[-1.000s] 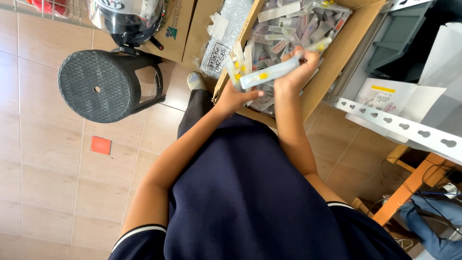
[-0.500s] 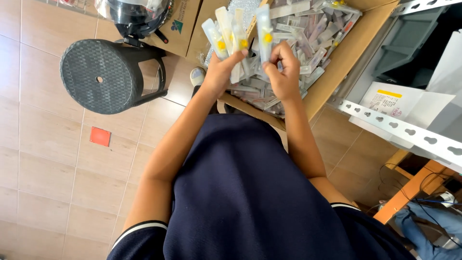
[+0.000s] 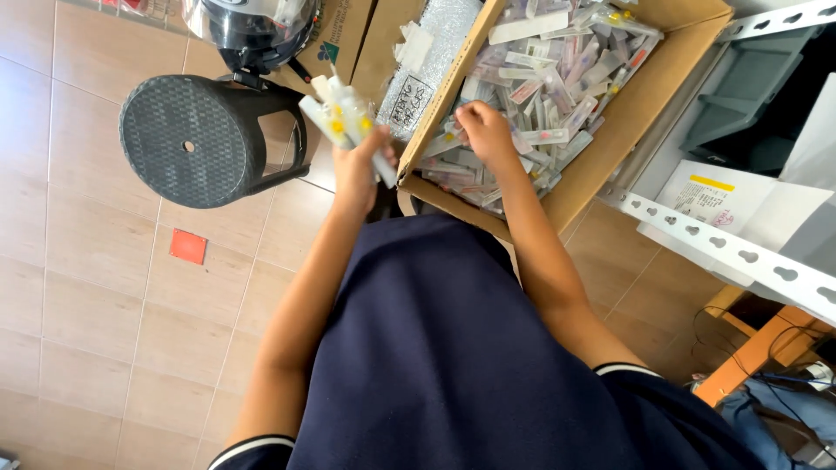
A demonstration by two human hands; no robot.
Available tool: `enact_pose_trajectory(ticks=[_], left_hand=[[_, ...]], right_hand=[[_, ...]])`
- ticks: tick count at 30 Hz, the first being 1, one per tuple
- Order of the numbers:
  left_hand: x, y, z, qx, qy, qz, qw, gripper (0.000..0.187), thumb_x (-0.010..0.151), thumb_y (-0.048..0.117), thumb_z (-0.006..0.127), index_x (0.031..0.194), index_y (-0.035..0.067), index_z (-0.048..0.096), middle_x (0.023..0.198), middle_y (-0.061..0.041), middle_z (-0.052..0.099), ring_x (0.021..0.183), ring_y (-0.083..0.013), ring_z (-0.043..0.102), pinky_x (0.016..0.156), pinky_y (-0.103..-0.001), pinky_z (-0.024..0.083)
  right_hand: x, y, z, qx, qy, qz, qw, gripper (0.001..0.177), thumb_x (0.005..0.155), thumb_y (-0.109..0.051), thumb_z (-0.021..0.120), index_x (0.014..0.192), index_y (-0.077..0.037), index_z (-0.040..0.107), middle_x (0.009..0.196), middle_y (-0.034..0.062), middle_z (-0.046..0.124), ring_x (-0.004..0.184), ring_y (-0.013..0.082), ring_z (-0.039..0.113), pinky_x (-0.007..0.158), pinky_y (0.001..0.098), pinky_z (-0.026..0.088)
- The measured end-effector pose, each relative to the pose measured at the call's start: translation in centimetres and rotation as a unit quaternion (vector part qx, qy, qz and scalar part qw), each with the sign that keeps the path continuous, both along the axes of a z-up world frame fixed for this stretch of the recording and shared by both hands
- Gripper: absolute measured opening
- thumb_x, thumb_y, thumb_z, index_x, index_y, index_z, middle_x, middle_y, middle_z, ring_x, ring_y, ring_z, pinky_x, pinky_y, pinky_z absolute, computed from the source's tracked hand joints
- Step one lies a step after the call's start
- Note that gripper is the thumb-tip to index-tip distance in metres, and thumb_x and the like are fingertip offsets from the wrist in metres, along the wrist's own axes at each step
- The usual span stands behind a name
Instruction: Picking individual medical catheters from a large bulk box and organizing them into smaller white boxes on a storage shelf.
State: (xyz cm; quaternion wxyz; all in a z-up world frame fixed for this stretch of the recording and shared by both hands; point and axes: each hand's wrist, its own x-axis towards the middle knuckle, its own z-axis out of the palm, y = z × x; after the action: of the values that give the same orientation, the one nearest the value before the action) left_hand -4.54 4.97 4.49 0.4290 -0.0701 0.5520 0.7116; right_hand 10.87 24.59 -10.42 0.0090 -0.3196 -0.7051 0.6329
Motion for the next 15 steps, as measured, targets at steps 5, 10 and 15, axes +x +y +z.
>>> enact_pose_trajectory(ticks=[5, 10, 15], left_hand=[[0.7, -4.2, -0.1, -0.022, -0.002, 0.051, 0.998, 0.022, 0.087, 0.005, 0.075, 0.102, 0.002, 0.06, 0.08, -0.004, 0.064, 0.06, -0.0135, 0.06, 0.052, -0.029, 0.051], [2.8, -6.2, 0.1, -0.102, -0.016, 0.031, 0.994, 0.02, 0.087, 0.005, 0.075, 0.1, 0.001, 0.061, 0.073, -0.006, 0.062, 0.057, -0.0149, 0.06, 0.053, -0.029, 0.05], [2.8, -6.6, 0.4, -0.114, 0.001, -0.003, 0.993, 0.018, 0.085, 0.005, 0.076, 0.097, 0.001, 0.062, 0.075, -0.005, 0.064, 0.059, -0.014, 0.061, 0.054, -0.03, 0.052]], right_hand=[[-2.3, -1.5, -15.2, -0.241, -0.071, -0.119, 0.961, 0.042, 0.093, -0.009, 0.061, 0.135, -0.005, 0.058, 0.111, 0.0094, 0.072, 0.091, 0.0188, 0.073, 0.084, 0.0321, 0.064], [-4.0, -2.4, -18.5, 0.203, -0.039, -0.093, 0.974, 0.058, 0.087, -0.016, 0.074, 0.139, -0.003, 0.052, 0.116, 0.0219, 0.069, 0.104, 0.0427, 0.065, 0.091, 0.0456, 0.054], [-4.2, -2.3, -18.5, 0.318, -0.118, 0.015, 0.94, 0.041, 0.091, -0.019, 0.072, 0.129, -0.006, 0.065, 0.123, 0.0222, 0.069, 0.111, 0.0464, 0.061, 0.1, 0.0496, 0.047]])
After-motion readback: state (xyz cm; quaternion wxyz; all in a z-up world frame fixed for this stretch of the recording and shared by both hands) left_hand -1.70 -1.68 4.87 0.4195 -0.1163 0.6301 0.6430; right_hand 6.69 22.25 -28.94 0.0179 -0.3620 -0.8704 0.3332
